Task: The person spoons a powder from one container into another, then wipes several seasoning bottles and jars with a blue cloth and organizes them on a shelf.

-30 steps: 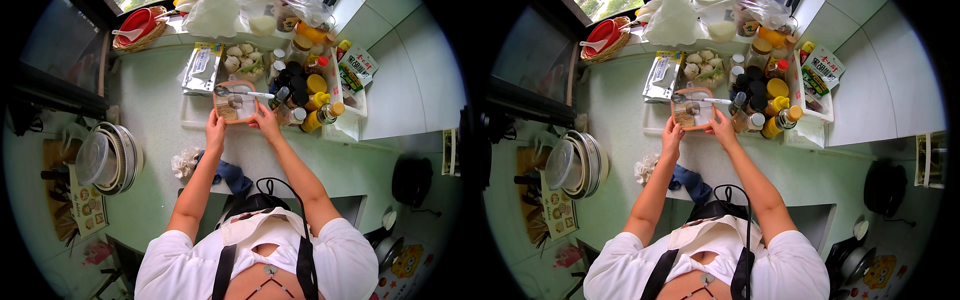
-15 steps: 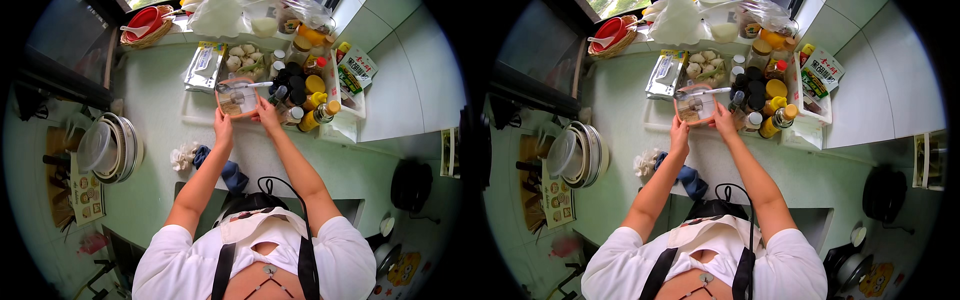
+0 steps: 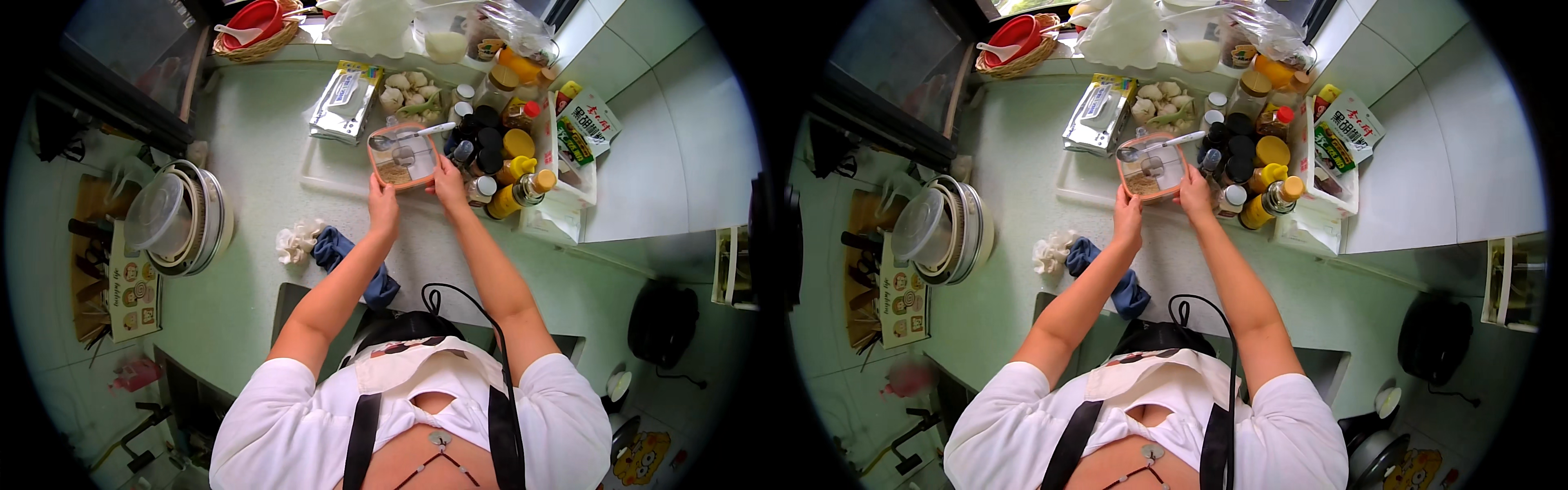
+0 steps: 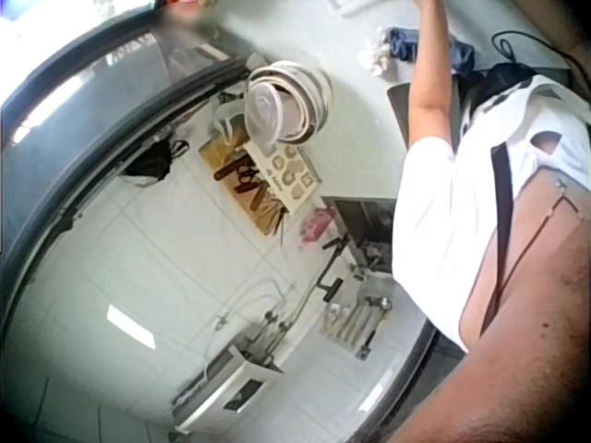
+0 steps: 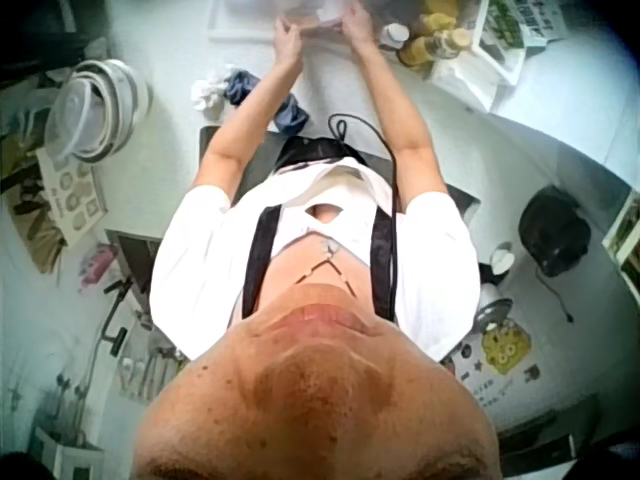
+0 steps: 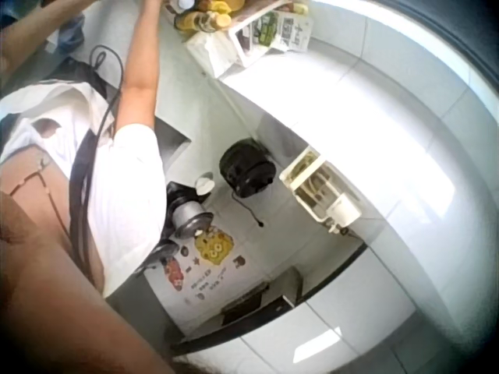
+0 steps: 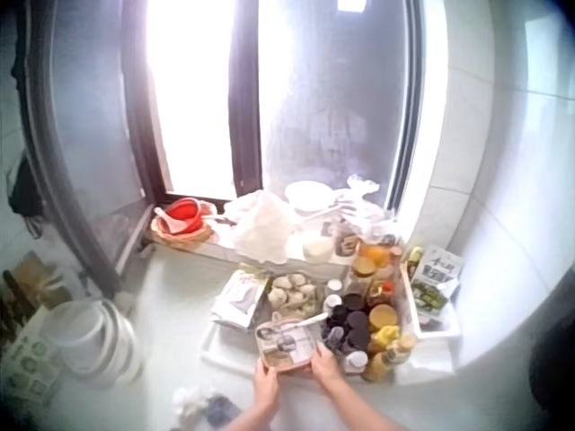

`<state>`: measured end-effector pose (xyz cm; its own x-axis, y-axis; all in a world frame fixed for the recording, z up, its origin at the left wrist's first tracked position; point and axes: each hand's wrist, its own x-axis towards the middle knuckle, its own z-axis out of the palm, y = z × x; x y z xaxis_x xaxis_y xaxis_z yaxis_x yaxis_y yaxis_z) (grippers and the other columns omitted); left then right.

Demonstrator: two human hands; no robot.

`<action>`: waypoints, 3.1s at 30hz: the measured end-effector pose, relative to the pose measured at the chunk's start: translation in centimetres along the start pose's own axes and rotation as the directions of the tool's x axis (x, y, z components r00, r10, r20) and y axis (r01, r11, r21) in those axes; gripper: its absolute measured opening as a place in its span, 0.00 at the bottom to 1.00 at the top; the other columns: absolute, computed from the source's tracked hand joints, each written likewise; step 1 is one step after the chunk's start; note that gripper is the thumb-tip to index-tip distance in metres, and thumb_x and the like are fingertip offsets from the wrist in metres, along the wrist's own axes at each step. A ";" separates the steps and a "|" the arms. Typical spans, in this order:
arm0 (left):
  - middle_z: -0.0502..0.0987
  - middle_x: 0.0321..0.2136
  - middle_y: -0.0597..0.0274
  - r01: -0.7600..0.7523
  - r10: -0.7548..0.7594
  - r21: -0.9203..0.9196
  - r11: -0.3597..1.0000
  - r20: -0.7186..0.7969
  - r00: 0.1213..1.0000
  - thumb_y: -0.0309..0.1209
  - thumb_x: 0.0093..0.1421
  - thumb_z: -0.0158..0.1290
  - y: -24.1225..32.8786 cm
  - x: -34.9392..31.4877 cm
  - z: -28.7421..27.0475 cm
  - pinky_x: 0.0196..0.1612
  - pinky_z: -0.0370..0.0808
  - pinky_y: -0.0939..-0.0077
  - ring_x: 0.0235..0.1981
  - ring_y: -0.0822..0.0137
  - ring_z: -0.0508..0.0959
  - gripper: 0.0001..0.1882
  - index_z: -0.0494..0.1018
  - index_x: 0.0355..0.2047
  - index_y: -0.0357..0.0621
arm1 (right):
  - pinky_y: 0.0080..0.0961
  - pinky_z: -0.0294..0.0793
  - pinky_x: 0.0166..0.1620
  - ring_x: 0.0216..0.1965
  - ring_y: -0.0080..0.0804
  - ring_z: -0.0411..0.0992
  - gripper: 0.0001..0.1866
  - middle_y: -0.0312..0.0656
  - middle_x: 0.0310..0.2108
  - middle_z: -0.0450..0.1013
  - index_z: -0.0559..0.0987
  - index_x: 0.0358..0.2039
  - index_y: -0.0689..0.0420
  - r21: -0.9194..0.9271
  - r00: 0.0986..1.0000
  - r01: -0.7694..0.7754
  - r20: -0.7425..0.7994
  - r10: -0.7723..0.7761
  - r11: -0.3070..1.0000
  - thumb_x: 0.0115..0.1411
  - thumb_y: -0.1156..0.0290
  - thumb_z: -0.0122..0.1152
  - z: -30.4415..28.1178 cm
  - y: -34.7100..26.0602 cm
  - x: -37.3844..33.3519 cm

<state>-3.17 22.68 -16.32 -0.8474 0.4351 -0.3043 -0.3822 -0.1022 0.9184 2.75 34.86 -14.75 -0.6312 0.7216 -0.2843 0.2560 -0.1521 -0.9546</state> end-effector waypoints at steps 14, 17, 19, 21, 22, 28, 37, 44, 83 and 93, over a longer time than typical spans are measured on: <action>0.63 0.24 0.72 -0.007 0.008 0.026 1.000 -0.028 1.000 0.23 0.54 0.38 0.8 0.6 -0.1 0.24 0.57 0.87 0.21 0.80 0.58 0.14 0.64 0.42 0.43 | 0.20 0.73 0.22 0.22 0.25 0.69 0.19 0.40 0.28 0.69 0.66 0.49 0.58 0.068 0.998 -0.057 0.007 0.057 0.996 0.56 0.77 0.40 0.2 -0.2 0.3; 0.66 0.26 0.72 0.046 -0.045 0.010 0.999 -0.031 0.998 0.24 0.55 0.39 2.0 0.0 -0.2 0.26 0.58 0.86 0.24 0.79 0.61 0.14 0.65 0.43 0.43 | 0.17 0.72 0.25 0.24 0.20 0.67 0.19 0.36 0.31 0.68 0.65 0.51 0.57 0.074 0.997 -0.071 0.036 0.069 0.995 0.58 0.76 0.40 -0.1 -0.4 0.1; 0.68 0.29 0.71 0.089 -0.089 0.026 0.996 -0.024 0.996 0.24 0.55 0.40 2.9 -0.3 -0.3 0.28 0.59 0.85 0.27 0.79 0.64 0.14 0.66 0.43 0.43 | 0.17 0.72 0.24 0.23 0.20 0.67 0.19 0.36 0.30 0.68 0.65 0.51 0.58 0.082 0.998 -0.052 0.041 0.048 0.995 0.58 0.76 0.41 -0.3 0.0 0.7; 0.70 0.32 0.71 0.157 -0.158 0.023 0.987 0.012 0.987 0.26 0.56 0.41 2.9 0.5 -1.6 0.31 0.61 0.84 0.31 0.79 0.66 0.14 0.67 0.43 0.44 | 0.17 0.72 0.24 0.23 0.20 0.67 0.19 0.37 0.31 0.68 0.65 0.50 0.59 0.094 0.997 -0.066 0.045 0.062 0.993 0.57 0.76 0.41 -0.3 0.0 0.8; 0.71 0.34 0.70 0.191 -0.191 0.020 0.981 0.029 0.981 0.27 0.56 0.42 2.8 1.2 -2.5 0.32 0.61 0.84 0.33 0.79 0.67 0.14 0.68 0.43 0.45 | 0.17 0.72 0.24 0.23 0.20 0.67 0.19 0.37 0.31 0.68 0.65 0.50 0.59 0.098 0.996 -0.073 0.049 0.069 0.993 0.57 0.76 0.41 -0.3 -0.1 0.6; 0.70 0.35 0.60 -0.366 0.390 0.531 0.764 0.072 0.918 0.30 0.53 0.49 5.1 6.9 -5.7 0.43 0.66 0.77 0.36 0.66 0.71 0.18 0.66 0.43 0.35 | 0.16 0.72 0.23 0.23 0.21 0.68 0.19 0.38 0.31 0.69 0.65 0.50 0.60 0.052 0.999 -0.033 0.016 0.032 0.998 0.57 0.77 0.41 -0.4 -0.5 0.4; 0.67 0.40 0.55 0.056 0.076 0.237 0.970 -0.516 0.853 0.36 0.50 0.57 4.1 16.4 -6.2 0.31 0.71 0.69 0.36 0.63 0.71 0.21 0.65 0.40 0.37 | 0.20 0.73 0.22 0.21 0.23 0.69 0.20 0.39 0.30 0.69 0.64 0.50 0.59 0.054 0.997 -0.073 0.013 0.072 0.996 0.56 0.77 0.41 -0.5 0.5 0.6; 0.73 0.25 0.57 0.084 -0.103 -0.065 0.994 -0.363 0.926 0.25 0.52 0.52 5.0 18.5 -7.0 0.19 0.72 0.75 0.21 0.66 0.74 0.07 0.67 0.31 0.35 | 0.22 0.74 0.22 0.21 0.24 0.69 0.19 0.40 0.29 0.69 0.64 0.50 0.58 0.020 0.997 -0.051 -0.056 0.052 0.999 0.56 0.76 0.40 0.2 0.4 0.1; 0.73 0.31 0.54 -0.509 0.447 0.674 0.536 0.285 0.848 0.28 0.53 0.48 14.5 7.9 -10.1 0.40 0.69 0.72 0.34 0.60 0.73 0.10 0.71 0.34 0.36 | 0.14 0.71 0.21 0.22 0.20 0.69 0.18 0.36 0.33 0.69 0.62 0.52 0.57 0.391 0.995 -0.052 -0.062 0.083 0.919 0.60 0.73 0.41 1.0 -1.0 -3.0; 0.72 0.31 0.47 0.225 -0.405 0.554 0.802 0.227 0.886 0.33 0.49 0.49 7.7 20.7 4.1 0.28 0.76 0.64 0.29 0.56 0.75 0.24 0.62 0.44 0.32 | 0.11 0.72 0.23 0.24 0.16 0.68 0.18 0.33 0.35 0.70 0.63 0.52 0.55 0.427 0.989 -0.018 -0.126 0.079 0.904 0.60 0.71 0.42 0.4 -0.7 -4.6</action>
<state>-22.17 34.61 -14.52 -0.5122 0.6295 -0.5843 -0.2928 0.5115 0.8078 5.22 31.40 -12.80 -0.5121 0.7866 -0.3449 -0.0697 -0.4383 -0.8961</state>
